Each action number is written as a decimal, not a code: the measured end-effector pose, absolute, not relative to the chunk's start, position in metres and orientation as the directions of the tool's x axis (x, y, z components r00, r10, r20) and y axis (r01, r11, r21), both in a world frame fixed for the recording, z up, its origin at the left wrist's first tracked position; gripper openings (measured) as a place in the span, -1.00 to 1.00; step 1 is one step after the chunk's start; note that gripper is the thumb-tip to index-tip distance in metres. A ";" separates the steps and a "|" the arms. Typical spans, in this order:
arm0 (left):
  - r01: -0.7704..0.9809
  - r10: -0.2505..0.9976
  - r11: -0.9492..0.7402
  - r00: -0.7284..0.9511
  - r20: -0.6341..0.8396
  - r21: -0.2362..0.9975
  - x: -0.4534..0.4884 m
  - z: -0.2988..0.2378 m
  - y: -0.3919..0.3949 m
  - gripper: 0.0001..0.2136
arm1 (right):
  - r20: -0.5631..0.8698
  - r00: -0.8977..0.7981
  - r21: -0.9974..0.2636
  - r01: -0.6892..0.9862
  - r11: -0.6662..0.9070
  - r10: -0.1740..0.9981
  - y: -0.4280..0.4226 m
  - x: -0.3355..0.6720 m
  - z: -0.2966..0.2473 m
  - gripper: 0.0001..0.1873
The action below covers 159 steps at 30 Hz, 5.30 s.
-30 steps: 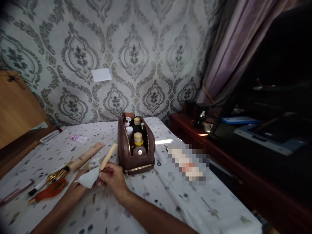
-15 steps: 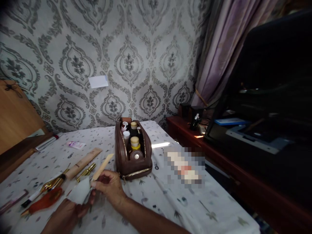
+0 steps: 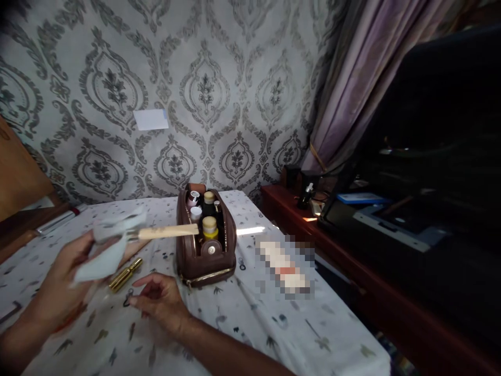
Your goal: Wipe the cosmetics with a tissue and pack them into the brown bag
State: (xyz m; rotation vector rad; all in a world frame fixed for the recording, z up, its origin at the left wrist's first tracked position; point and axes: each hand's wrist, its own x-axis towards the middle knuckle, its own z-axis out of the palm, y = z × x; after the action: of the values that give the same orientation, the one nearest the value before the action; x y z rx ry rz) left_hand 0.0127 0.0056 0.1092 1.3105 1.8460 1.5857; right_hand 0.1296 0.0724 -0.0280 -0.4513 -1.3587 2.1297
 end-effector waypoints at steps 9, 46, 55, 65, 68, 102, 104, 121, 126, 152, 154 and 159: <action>0.892 0.865 -0.281 0.076 0.496 0.355 0.051 0.165 0.101 -0.76 | 0.004 -0.809 -0.909 -0.247 -0.335 0.588 0.074 0.129 -0.032 -0.38; 0.958 0.894 -0.215 0.114 0.433 0.191 0.084 0.165 0.143 -0.72 | 0.010 -0.832 -0.907 -0.241 -0.346 0.554 0.076 0.129 -0.030 -0.35; 0.894 0.730 -0.390 0.156 0.666 0.219 0.062 0.178 0.135 -0.40 | 0.027 -0.842 -0.912 -0.242 -0.333 0.539 0.076 0.127 -0.034 -0.35; 0.806 0.761 -0.584 0.584 0.283 -0.093 0.062 0.135 0.154 -0.37 | 0.051 -0.844 -0.915 -0.253 -0.314 0.534 0.077 0.126 -0.036 -0.35; 0.819 0.770 -0.568 0.565 0.295 -0.086 0.058 0.132 0.159 -0.43 | 0.048 -0.834 -0.914 -0.258 -0.313 0.549 0.076 0.126 -0.036 -0.34; 0.949 0.885 0.209 -0.287 0.368 0.238 -0.062 0.010 -0.026 -0.65 | -0.026 -0.827 -0.954 -0.147 -0.261 0.561 0.078 0.131 -0.027 -0.42; 0.959 0.902 0.222 -0.270 0.337 0.173 -0.050 -0.003 -0.033 -0.64 | -0.035 -0.829 -0.952 -0.142 -0.271 0.558 0.078 0.131 -0.027 -0.43; 0.925 0.838 0.361 -0.377 0.394 0.117 -0.051 -0.003 -0.048 -0.61 | -0.047 -0.818 -0.963 -0.115 -0.244 0.573 0.073 0.131 -0.027 -0.46; 0.815 0.692 0.540 -0.573 0.439 0.211 -0.099 0.019 -0.074 -0.52 | -0.053 -0.818 -0.968 -0.099 -0.231 0.573 0.072 0.131 -0.028 -0.48; 0.708 0.656 0.652 -0.706 0.266 0.271 -0.114 0.012 -0.082 -0.78 | -0.063 -0.915 -0.942 -0.078 -0.328 0.398 0.042 0.109 -0.027 -0.46; 0.709 0.660 0.657 -0.706 0.258 0.258 -0.109 0.010 -0.080 -0.77 | -0.054 -0.914 -0.939 -0.091 -0.333 0.403 0.043 0.109 -0.029 -0.47; 0.662 0.643 0.711 -0.748 0.164 0.235 -0.119 0.009 -0.088 -0.83 | -0.052 -0.916 -0.937 -0.093 -0.336 0.397 0.045 0.112 -0.029 -0.50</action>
State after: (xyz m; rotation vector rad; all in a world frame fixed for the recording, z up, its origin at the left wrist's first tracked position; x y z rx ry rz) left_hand -0.1194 -0.0883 0.0095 1.1345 2.9703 0.4513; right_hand 0.1116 0.0448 -0.0294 -0.3930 -1.5956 2.3119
